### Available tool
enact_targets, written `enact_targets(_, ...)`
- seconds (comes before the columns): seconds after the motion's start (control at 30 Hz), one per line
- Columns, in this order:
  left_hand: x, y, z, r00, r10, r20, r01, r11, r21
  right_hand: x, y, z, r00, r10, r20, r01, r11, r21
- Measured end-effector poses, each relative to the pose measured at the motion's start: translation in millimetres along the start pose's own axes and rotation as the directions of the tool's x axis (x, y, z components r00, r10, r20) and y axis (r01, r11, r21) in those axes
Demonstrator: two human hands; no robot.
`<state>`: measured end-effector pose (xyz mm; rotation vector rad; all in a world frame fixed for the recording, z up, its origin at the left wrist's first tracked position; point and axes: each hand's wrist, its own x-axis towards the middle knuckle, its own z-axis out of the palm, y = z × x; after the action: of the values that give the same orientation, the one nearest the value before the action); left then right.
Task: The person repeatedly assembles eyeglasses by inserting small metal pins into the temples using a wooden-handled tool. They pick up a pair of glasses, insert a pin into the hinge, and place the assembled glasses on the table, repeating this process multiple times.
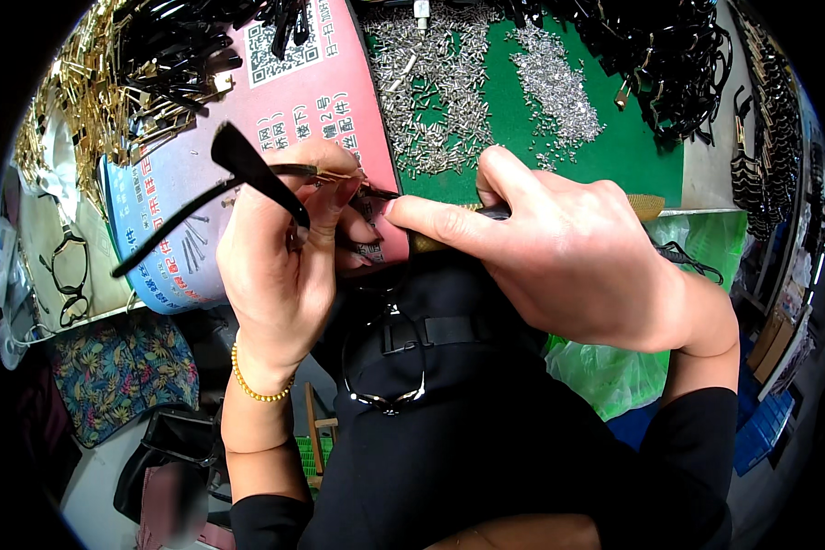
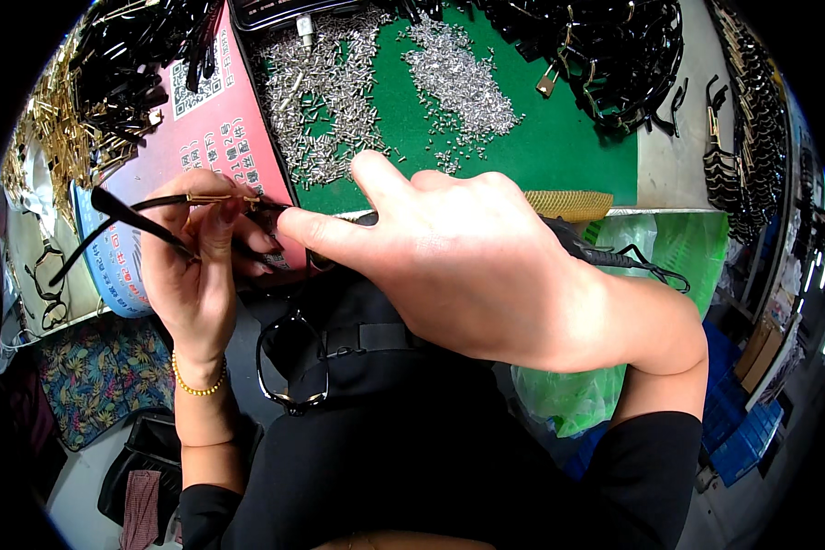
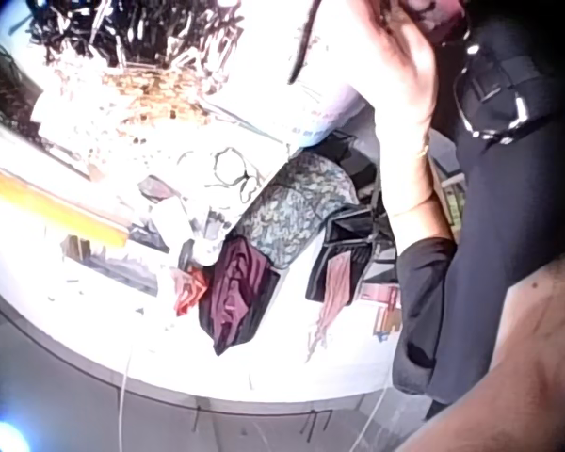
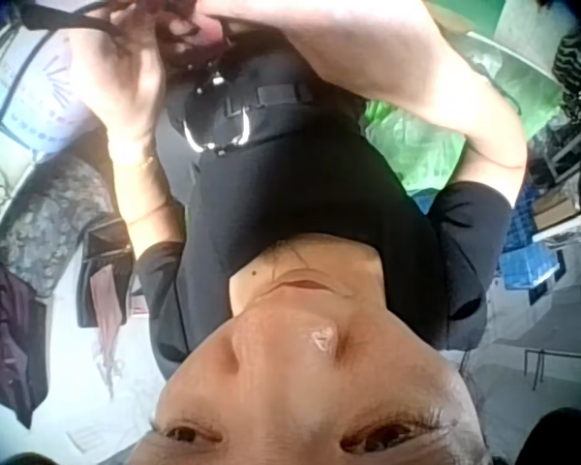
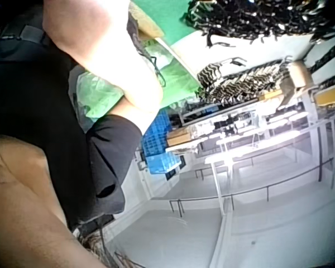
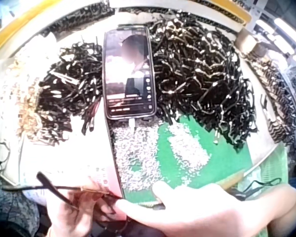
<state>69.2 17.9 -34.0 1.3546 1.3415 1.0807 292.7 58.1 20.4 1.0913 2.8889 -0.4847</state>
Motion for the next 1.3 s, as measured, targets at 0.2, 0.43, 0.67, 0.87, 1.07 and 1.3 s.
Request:
enact_targets(0.2, 2.1, -6.8, 3.2, 0.955, 0.295, 0.013, -0.284, 0.903, 0.322, -1.5, -2.5, 1.9, 1.0, -0.005, -0.019, 0.004, 0.998, -0.062)
enact_targets(0.43, 5.5, -1.8, 5.1, 0.928, 0.368, 0.06, -0.359, 0.837, 0.413, -2.8, -3.2, 8.2, 0.999, -0.007, -0.05, 0.003, 0.996, -0.086)
enact_targets(0.67, 6.9, -4.3, 3.5, 0.977, 0.213, -0.019, -0.192, 0.912, 0.362, 1.0, -0.3, 2.3, 0.999, 0.031, -0.044, -0.03, 0.999, 0.015)
enact_targets(0.87, 2.7, -3.2, 2.2, 0.992, 0.121, -0.026, -0.109, 0.952, 0.286, 1.6, -3.5, 6.5, 0.996, 0.028, -0.079, -0.026, 0.999, 0.021)
enact_targets(1.07, -0.6, -4.8, 2.5, 0.997, 0.069, -0.027, -0.058, 0.955, 0.29, 1.5, -5.1, 11.0, 0.994, 0.004, -0.109, -0.005, 1.0, -0.01)
enact_targets(1.3, 3.9, -24.1, 5.6, 0.862, 0.507, 0.008, -0.492, 0.833, 0.253, -0.2, -14.0, 22.5, 0.968, -0.054, -0.244, -0.012, 0.965, -0.262)
